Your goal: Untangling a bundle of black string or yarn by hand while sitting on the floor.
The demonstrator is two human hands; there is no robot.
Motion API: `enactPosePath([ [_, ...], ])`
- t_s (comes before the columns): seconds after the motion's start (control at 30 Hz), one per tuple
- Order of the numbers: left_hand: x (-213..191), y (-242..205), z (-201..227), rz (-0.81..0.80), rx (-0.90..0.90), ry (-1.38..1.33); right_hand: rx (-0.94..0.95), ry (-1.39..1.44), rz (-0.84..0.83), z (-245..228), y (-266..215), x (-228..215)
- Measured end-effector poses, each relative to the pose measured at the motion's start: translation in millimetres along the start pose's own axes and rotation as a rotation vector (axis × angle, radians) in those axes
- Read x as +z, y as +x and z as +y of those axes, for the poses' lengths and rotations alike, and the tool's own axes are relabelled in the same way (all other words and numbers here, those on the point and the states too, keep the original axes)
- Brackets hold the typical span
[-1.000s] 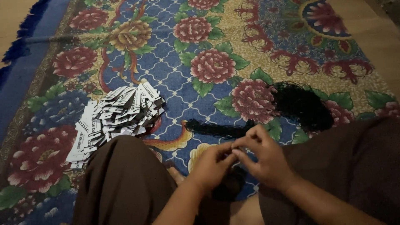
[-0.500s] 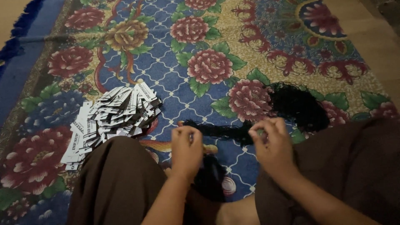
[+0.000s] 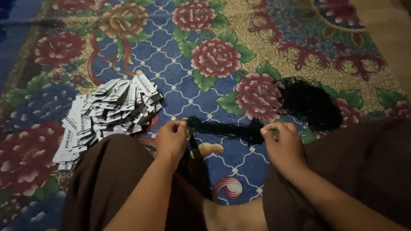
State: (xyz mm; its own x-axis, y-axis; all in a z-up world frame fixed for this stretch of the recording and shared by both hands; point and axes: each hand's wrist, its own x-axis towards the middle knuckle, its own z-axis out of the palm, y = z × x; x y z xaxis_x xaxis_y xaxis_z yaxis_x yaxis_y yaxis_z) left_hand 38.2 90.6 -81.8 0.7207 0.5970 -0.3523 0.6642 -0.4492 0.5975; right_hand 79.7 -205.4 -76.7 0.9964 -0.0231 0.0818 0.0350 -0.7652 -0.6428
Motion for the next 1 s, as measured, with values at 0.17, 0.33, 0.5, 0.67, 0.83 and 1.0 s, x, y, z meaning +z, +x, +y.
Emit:
enactPosePath([
  [0.17,-10,-10,12,0.023,-0.067,-0.037,0.112,-0.055,-0.073,6,9,6],
  [0.33,-4,-5,10,0.042,-0.108,-0.071,0.191,-0.135,-0.116,6,13,11],
  [0.5,-10,-17,23,0.067,-0.144,-0.077,0.175,-0.088,-0.123,-6,14,7],
  [0.67,-11,-17,22,0.103,-0.039,-0.173,0.201,-0.080,0.154,-9,58,-21],
  [0.83,-7,-15,15,0.167,0.064,-0.191,0.581,-0.193,0.014,8,105,-44],
  [1.0,-14,-21,24,0.103,-0.004,-0.189,0.136,-0.272,-0.199,57,137,-53],
])
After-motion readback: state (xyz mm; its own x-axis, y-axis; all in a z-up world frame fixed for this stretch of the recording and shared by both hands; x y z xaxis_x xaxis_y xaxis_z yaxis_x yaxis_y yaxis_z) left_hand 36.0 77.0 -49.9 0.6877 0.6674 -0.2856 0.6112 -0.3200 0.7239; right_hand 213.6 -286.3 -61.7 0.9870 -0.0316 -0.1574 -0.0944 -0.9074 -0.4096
